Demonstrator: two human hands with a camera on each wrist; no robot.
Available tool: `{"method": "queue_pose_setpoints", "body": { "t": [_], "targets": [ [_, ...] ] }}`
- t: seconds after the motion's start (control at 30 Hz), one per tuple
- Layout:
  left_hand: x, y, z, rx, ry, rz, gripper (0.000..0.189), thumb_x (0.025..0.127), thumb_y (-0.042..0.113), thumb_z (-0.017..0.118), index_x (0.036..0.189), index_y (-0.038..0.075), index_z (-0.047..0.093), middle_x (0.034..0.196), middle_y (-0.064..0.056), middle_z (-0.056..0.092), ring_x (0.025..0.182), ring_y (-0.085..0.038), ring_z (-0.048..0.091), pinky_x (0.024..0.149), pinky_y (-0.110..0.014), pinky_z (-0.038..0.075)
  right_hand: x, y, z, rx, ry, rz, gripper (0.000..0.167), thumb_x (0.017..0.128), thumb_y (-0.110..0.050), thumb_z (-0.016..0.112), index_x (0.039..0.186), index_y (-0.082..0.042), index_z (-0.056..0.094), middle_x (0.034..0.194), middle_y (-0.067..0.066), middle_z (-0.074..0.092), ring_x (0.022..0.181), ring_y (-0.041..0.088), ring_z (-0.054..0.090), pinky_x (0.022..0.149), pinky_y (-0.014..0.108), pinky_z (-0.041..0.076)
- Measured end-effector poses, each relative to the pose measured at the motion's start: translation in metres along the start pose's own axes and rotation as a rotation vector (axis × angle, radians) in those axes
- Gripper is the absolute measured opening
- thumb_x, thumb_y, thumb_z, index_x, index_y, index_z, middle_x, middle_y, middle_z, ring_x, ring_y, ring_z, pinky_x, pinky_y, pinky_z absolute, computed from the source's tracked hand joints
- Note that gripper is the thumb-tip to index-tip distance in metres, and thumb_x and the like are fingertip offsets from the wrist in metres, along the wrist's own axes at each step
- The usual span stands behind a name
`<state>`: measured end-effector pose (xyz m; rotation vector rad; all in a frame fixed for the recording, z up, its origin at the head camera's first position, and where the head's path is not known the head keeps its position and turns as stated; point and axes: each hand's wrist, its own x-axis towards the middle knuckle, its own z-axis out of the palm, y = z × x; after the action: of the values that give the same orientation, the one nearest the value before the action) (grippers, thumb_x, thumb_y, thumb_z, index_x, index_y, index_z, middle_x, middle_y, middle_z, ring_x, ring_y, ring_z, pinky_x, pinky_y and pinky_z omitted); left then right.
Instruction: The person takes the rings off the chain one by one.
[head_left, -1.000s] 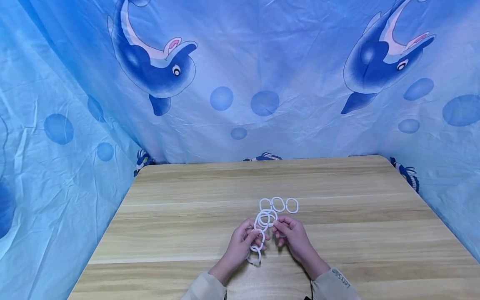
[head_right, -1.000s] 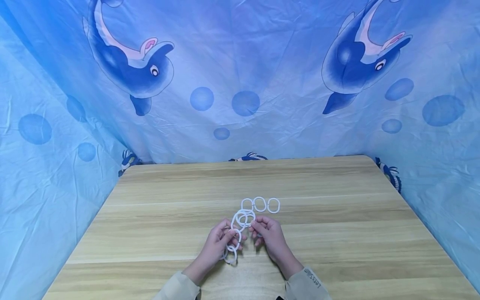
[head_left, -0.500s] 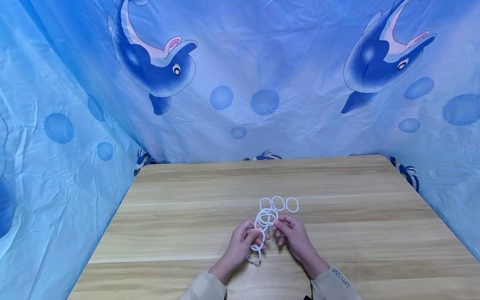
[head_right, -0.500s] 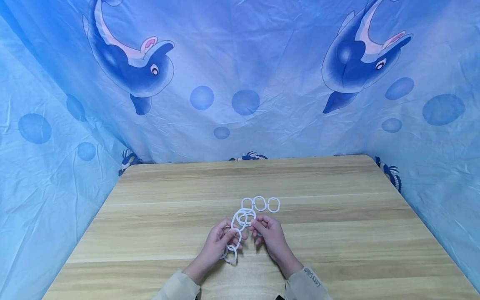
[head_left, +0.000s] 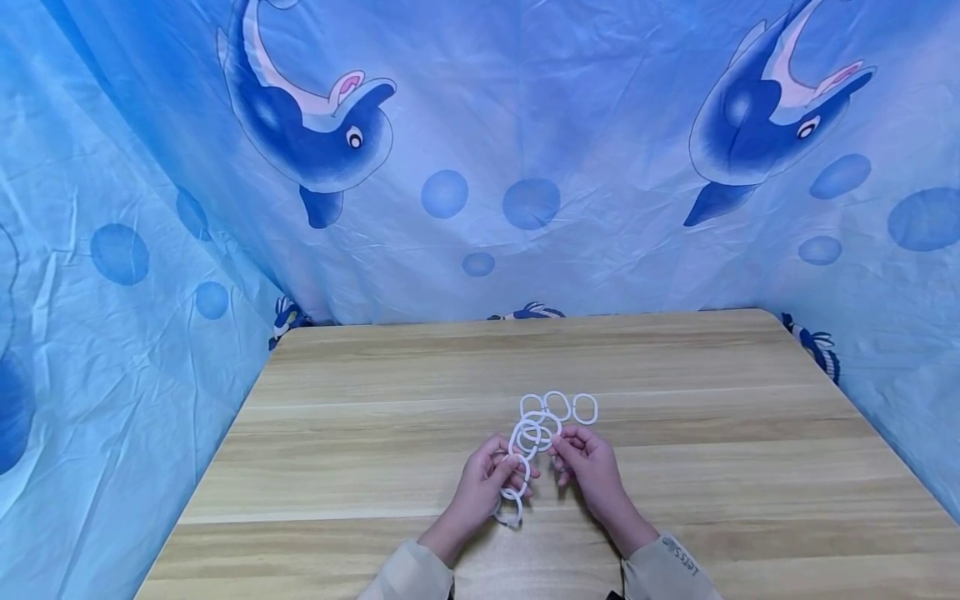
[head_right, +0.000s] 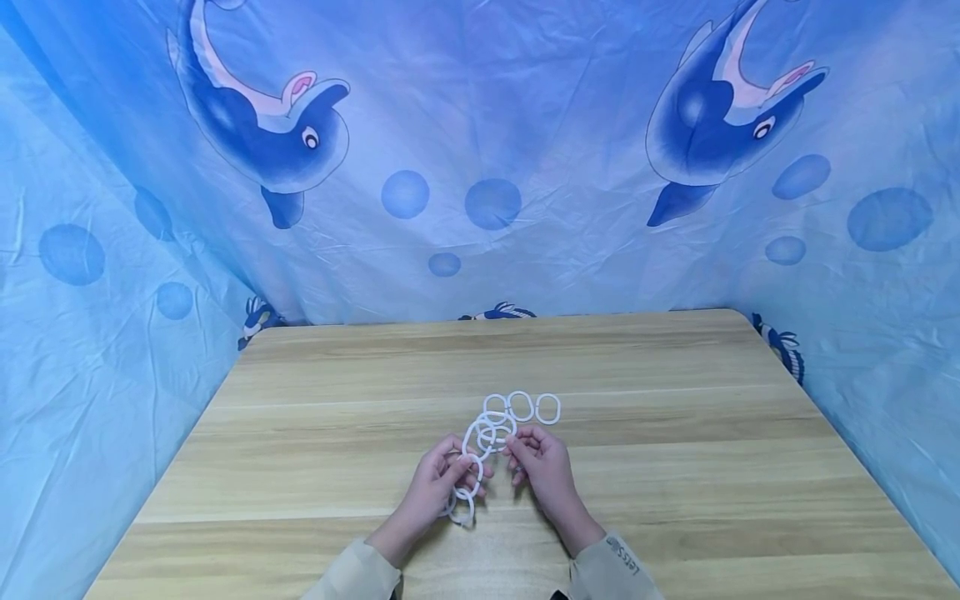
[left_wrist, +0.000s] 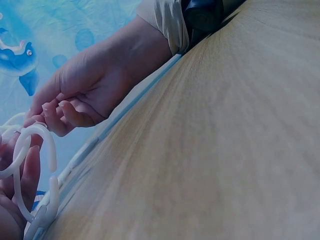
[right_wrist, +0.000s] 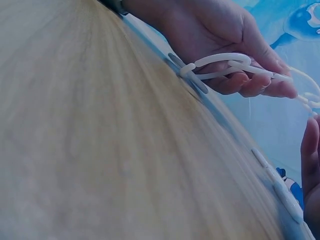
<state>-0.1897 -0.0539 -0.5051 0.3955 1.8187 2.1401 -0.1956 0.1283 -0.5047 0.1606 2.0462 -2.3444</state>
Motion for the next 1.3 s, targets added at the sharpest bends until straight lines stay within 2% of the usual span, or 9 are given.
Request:
{"method": "queue_pose_setpoints", "body": {
  "t": [0.33,0.8,1.0,1.3],
  "targets": [
    [0.0,0.002,0.002,-0.031,0.016,-0.018,0.021,0.1,0.002,0.045,0.107,-0.017,0.042,0.103,-0.045,0.058,0.063,-0.007,0.067,0.066,-0.024,0.061,0.0,0.0,-0.001,-0.009,0.016,-0.04,0.017,0.09,-0.003,0.063,0.096,0.01,0.055,0.072,0.001,0.064,0.055,0.008,0.053,0.042,0.023,0.05],
    [0.001,-0.001,0.0,-0.025,0.035,-0.022,0.022,0.1,0.004,0.045,0.108,-0.016,0.043,0.101,-0.043,0.06,0.063,-0.006,0.066,0.065,-0.023,0.061,0.008,0.001,-0.01,0.016,0.118,-0.035,0.004,0.091,-0.004,0.062,0.09,-0.002,0.058,0.07,0.001,0.064,0.054,0.006,0.052,0.043,0.02,0.049],
    [0.001,0.0,0.001,-0.036,0.036,-0.02,0.022,0.1,0.003,0.045,0.108,-0.017,0.043,0.101,-0.046,0.059,0.062,-0.005,0.065,0.064,-0.023,0.061,0.012,-0.001,-0.016,0.072,0.152,-0.019,0.01,0.091,-0.002,0.061,0.084,-0.008,0.058,0.068,-0.001,0.061,0.052,0.005,0.05,0.042,0.018,0.048],
    [0.001,-0.001,0.0,-0.037,0.041,-0.029,0.021,0.1,0.003,0.045,0.108,-0.016,0.044,0.1,-0.044,0.06,0.062,-0.006,0.064,0.063,-0.023,0.06,0.018,-0.002,-0.027,0.108,0.189,0.009,0.006,0.093,-0.005,0.061,0.087,-0.007,0.059,0.069,-0.003,0.063,0.054,0.003,0.05,0.044,0.018,0.05]
  ]
}}
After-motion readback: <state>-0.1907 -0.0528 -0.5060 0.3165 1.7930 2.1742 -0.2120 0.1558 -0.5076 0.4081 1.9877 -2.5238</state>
